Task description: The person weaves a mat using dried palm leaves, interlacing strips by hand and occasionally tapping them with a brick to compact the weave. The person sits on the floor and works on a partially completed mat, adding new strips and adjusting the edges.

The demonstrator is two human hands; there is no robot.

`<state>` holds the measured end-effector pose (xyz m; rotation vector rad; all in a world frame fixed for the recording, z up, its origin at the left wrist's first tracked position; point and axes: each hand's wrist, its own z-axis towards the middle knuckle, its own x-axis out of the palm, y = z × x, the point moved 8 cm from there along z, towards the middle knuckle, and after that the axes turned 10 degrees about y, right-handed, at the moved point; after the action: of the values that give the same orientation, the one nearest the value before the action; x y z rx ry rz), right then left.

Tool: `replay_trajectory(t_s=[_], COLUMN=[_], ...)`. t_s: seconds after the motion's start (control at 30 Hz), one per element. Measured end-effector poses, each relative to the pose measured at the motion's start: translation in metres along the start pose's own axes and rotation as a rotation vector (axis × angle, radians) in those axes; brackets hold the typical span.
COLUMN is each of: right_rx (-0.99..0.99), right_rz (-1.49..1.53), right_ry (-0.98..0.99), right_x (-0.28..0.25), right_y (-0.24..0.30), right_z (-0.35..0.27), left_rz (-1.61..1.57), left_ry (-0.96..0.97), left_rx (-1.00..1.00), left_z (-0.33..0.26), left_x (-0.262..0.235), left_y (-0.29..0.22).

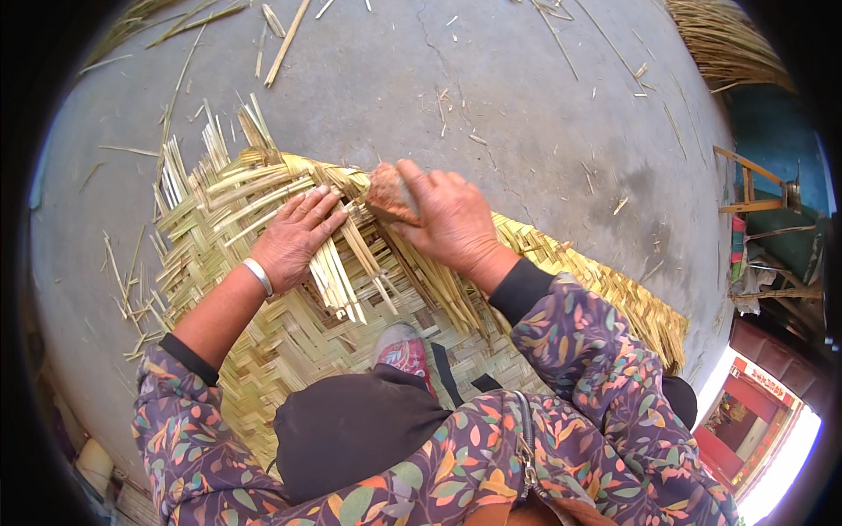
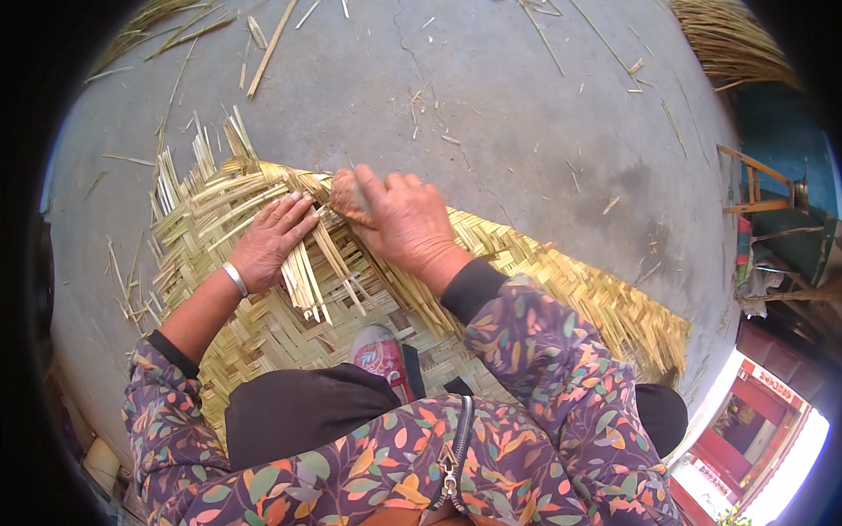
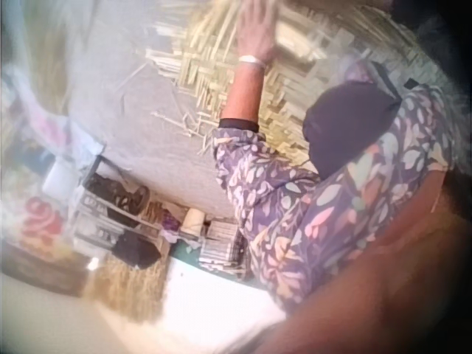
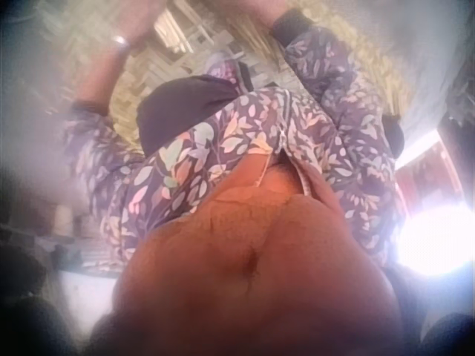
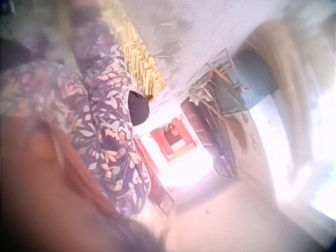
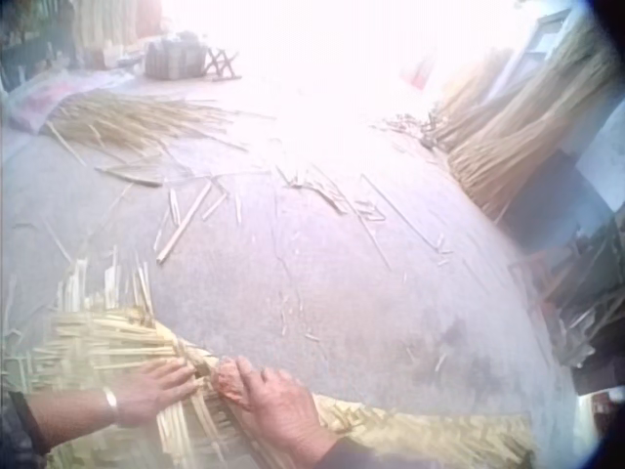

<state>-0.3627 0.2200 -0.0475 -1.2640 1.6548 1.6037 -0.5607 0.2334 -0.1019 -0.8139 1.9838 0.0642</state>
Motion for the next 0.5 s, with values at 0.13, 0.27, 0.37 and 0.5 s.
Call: replay_trajectory(t_s=[0.13, 0.27, 0.37, 0.5], right_rx=[0.013, 0.021, -0.010, -0.253], right_rz=[-0.126, 0.044, 0.092, 0.062], right_ry=[0.134, 0.046, -0.144, -0.544], right_x=[0.018, -0.021, -0.077, -0.149], right_y=[0.019, 0.010, 0.013, 0.033], right_z=[0.003, 0.015, 0.024, 0.023], left_rz=[0.012, 0.063, 0.011, 0.049], left_ry=[0.036, -0.065, -0.130, -0.168], left_rx=[-0.005, 0.006, 0.031, 0.024], left_z=[0.008, 0.006, 0.002, 0.003], left_x=[0.034, 0.036, 0.035, 0.037], left_y=[0.011, 0.013, 0.013, 0.013])
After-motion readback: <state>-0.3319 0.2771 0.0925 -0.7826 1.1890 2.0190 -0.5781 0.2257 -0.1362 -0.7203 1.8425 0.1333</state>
